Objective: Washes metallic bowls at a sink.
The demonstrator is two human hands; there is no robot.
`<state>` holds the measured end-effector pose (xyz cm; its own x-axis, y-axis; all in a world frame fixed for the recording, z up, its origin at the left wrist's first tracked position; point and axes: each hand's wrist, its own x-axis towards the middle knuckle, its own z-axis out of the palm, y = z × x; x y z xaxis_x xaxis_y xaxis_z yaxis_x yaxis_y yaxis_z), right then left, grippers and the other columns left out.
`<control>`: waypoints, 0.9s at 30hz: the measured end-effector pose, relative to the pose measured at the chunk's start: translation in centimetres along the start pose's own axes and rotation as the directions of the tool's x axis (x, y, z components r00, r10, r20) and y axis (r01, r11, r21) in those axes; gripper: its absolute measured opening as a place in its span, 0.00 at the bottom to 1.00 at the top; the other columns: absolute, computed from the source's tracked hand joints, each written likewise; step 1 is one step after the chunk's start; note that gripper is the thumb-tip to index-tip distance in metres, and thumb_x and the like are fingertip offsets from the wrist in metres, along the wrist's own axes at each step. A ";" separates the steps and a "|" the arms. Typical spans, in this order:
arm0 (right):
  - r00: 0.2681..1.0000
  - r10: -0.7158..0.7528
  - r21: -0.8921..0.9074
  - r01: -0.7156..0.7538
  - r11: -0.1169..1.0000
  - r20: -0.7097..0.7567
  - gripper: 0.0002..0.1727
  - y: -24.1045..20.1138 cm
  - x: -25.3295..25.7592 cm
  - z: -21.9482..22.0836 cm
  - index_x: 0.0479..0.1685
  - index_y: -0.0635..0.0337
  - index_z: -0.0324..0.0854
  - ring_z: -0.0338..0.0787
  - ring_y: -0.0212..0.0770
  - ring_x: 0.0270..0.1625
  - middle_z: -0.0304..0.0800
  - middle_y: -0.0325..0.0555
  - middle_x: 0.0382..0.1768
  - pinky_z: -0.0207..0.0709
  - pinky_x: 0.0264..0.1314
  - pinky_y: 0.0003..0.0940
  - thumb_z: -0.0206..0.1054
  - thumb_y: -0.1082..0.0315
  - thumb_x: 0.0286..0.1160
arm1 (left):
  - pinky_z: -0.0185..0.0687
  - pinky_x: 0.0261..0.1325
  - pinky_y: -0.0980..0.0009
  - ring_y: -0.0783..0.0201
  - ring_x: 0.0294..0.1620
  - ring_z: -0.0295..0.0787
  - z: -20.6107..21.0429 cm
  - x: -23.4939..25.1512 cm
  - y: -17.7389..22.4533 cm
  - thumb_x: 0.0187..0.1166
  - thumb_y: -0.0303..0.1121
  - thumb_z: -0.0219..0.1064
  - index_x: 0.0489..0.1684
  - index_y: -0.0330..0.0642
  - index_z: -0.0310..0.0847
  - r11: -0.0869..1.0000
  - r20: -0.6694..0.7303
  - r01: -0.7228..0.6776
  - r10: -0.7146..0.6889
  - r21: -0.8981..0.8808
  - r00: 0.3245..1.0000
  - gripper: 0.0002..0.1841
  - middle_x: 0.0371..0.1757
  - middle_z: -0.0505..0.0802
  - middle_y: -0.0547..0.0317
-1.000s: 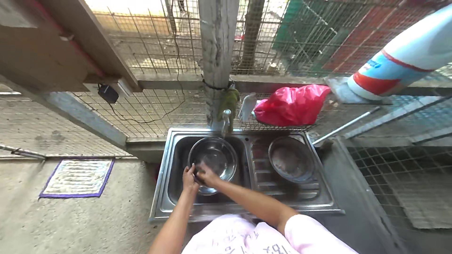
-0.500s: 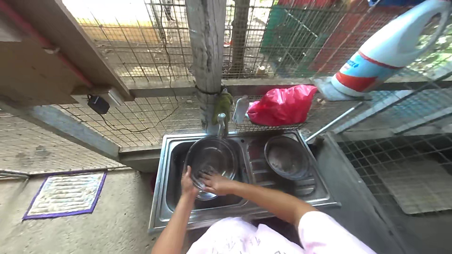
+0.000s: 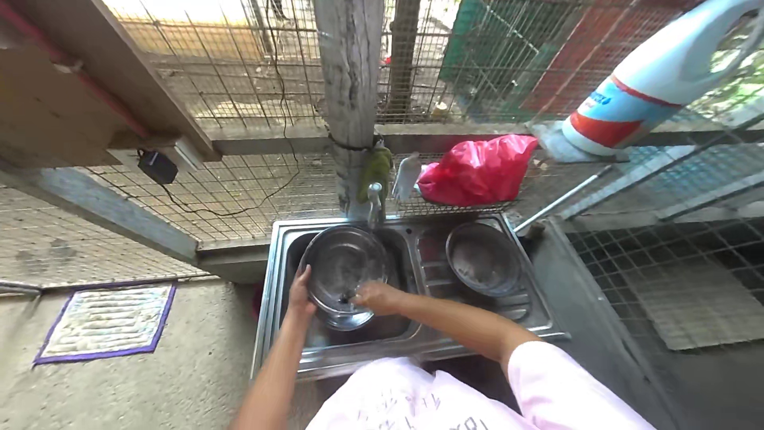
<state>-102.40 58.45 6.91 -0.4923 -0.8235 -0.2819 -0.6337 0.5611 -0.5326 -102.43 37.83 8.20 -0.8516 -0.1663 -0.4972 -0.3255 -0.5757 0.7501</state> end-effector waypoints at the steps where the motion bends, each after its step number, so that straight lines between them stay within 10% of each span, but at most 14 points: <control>1: 0.999 0.032 -0.018 -0.031 0.999 0.006 0.20 -0.5 0.3 -0.7 0.66 0.68 0.83 0.82 0.69 0.72 0.86 0.69 0.64 0.71 0.78 0.64 0.65 0.81 0.75 | 0.82 0.69 0.56 0.58 0.69 0.84 0.2 -0.6 -0.7 0.94 0.36 0.48 0.92 0.47 0.52 1.000 0.012 0.002 -0.002 0.026 1.000 0.27 0.76 0.81 0.46; 4: 0.963 0.237 0.178 -0.213 0.961 -0.129 0.16 -4.4 3.1 -1.9 0.57 0.75 0.84 0.85 0.67 0.68 0.88 0.70 0.60 0.74 0.73 0.65 0.68 0.78 0.71 | 0.86 0.39 0.66 0.67 0.34 0.87 3.6 -3.3 -3.6 0.93 0.41 0.47 0.57 0.43 0.73 0.998 -0.083 0.057 -0.058 -0.019 0.995 0.14 0.34 0.88 0.58; 6: 0.942 0.262 0.266 -0.203 0.942 -0.210 0.28 -5.1 3.5 -0.6 0.70 0.70 0.81 0.84 0.66 0.72 0.86 0.69 0.66 0.73 0.77 0.62 0.73 0.80 0.64 | 0.84 0.33 0.68 0.68 0.27 0.84 3.5 -3.1 -3.0 0.95 0.49 0.40 0.50 0.42 0.73 0.995 -0.054 0.095 -0.096 -0.021 0.994 0.22 0.28 0.84 0.61; 8: 0.986 0.131 0.177 -0.111 0.978 -0.104 0.39 -2.9 1.7 1.3 0.85 0.62 0.69 0.74 0.67 0.81 0.76 0.68 0.78 0.63 0.85 0.64 0.69 0.84 0.67 | 0.89 0.44 0.60 0.62 0.41 0.91 0.7 -2.1 -0.6 0.94 0.52 0.39 0.63 0.43 0.75 0.987 0.013 0.155 -0.156 0.036 0.988 0.25 0.43 0.91 0.54; 11: 0.998 0.038 -0.059 -0.041 0.997 -0.044 0.21 0.2 -0.2 0.4 0.71 0.66 0.81 0.78 0.69 0.77 0.83 0.68 0.70 0.65 0.82 0.67 0.58 0.81 0.81 | 0.88 0.55 0.55 0.57 0.55 0.91 -0.7 -1.3 0.2 0.94 0.48 0.44 0.78 0.43 0.69 0.977 0.031 0.169 -0.175 0.130 0.984 0.24 0.58 0.91 0.48; 16: 0.949 0.180 0.265 -0.110 0.958 -0.258 0.23 -4.6 3.5 0.1 0.68 0.72 0.82 0.85 0.64 0.71 0.87 0.69 0.64 0.74 0.78 0.59 0.69 0.76 0.73 | 0.85 0.40 0.68 0.70 0.34 0.86 3.6 -3.5 -4.5 0.95 0.53 0.30 0.56 0.41 0.74 1.000 -0.086 0.000 0.002 0.023 0.996 0.29 0.34 0.86 0.60; 19: 0.991 0.136 0.148 -0.135 0.980 0.000 0.32 -1.4 0.6 0.2 0.82 0.59 0.74 0.68 0.59 0.88 0.76 0.58 0.82 0.50 0.91 0.65 0.60 0.47 0.87 | 0.87 0.59 0.59 0.62 0.57 0.89 0.4 -2.7 -2.8 0.96 0.53 0.32 0.77 0.40 0.69 1.000 -0.053 0.019 -0.020 -0.018 0.998 0.31 0.59 0.90 0.50; 22: 0.956 0.293 -0.038 -0.293 0.955 -0.004 0.39 3.0 -1.0 -1.3 0.82 0.64 0.73 0.38 0.61 0.97 0.60 0.54 0.91 0.13 0.90 0.76 0.58 0.40 0.85 | 0.86 0.64 0.57 0.59 0.64 0.87 -0.5 -3.2 -3.1 0.96 0.52 0.34 0.82 0.42 0.65 0.993 -0.023 0.085 -0.083 0.077 0.996 0.30 0.68 0.87 0.46; 25: 0.890 0.426 -0.004 -0.433 0.902 -0.164 0.48 3.8 1.7 -1.2 0.94 0.62 0.51 0.34 0.65 0.97 0.38 0.61 0.96 0.18 0.93 0.70 0.60 0.41 0.83 | 0.85 0.63 0.54 0.54 0.64 0.87 2.0 -4.4 -5.4 0.95 0.55 0.32 0.84 0.41 0.63 0.968 0.064 0.217 -0.226 0.126 0.972 0.32 0.68 0.86 0.43; 27: 0.890 0.384 0.277 -0.315 0.908 -0.245 0.45 1.2 3.3 0.5 0.96 0.62 0.44 0.42 0.63 0.96 0.42 0.67 0.94 0.31 0.97 0.58 0.57 0.48 0.87 | 0.85 0.59 0.56 0.56 0.58 0.88 3.2 -4.0 -6.5 0.95 0.54 0.32 0.75 0.40 0.68 0.973 0.085 0.216 -0.222 0.077 0.971 0.31 0.61 0.88 0.46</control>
<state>-104.51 56.34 4.99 -0.8278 -0.4972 -0.2600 -0.2548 0.7460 -0.6153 -98.19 44.79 6.69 -0.7899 0.0347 -0.6122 -0.5322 -0.5345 0.6565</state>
